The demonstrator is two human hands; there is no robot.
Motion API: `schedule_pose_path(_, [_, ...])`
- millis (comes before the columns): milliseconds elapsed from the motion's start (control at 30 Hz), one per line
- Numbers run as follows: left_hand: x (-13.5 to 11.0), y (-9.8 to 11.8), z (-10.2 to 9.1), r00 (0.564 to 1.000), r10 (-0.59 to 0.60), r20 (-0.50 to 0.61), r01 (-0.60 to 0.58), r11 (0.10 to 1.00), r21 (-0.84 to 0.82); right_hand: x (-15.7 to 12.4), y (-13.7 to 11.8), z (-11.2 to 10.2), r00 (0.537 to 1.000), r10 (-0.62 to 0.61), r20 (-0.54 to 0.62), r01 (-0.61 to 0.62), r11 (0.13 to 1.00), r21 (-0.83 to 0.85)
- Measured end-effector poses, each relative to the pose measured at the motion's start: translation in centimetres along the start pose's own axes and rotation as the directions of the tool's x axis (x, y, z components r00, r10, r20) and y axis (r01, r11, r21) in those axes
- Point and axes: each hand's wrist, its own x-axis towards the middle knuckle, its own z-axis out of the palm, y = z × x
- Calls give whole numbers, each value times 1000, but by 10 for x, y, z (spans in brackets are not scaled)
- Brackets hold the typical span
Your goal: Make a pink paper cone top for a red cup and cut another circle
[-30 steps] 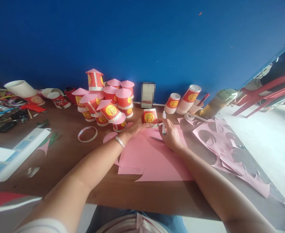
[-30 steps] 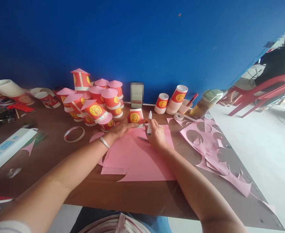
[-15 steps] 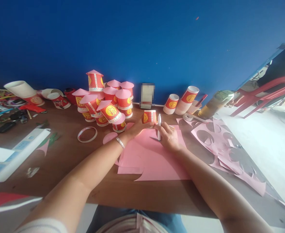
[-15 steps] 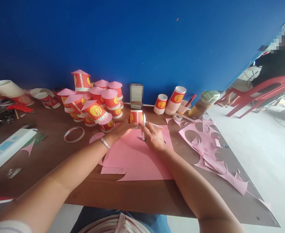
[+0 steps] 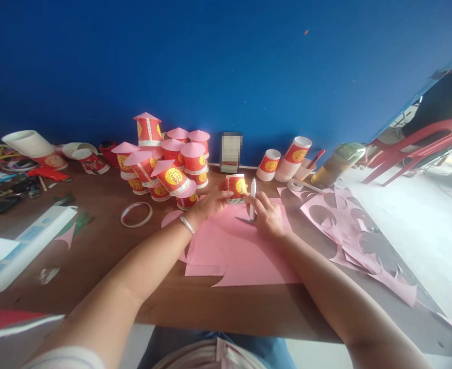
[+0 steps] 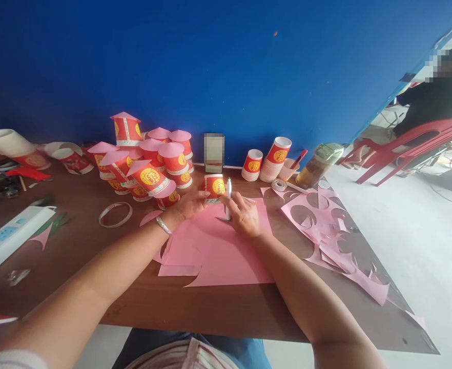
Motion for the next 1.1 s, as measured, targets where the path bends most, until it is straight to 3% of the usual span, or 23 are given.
schedule_pose_path(100, [-3,0,2,1000,-12,22,12,1000,17,1,1,-2,1000,3,-13,-2,1000,10])
schedule_pose_path(367, [-3,-11,-5,999,-35,17,33,990,136,10,-8,-9,978,-206,-42,204,978,-39])
schedule_pose_path(767, [-7,2,3,996,-65,59,58,992,113,16,-13,-28,997,14,-74,1,980,198])
schedule_pose_path(933, [-7,-2,1,997,-77,-20,79,977,200,23,-18,-32,986,-16,-165,57,967,247])
schedule_pose_path(1100, [-9,-3,1,996,-79,-51,88,972,217,22,-17,-26,982,-70,-178,116,957,264])
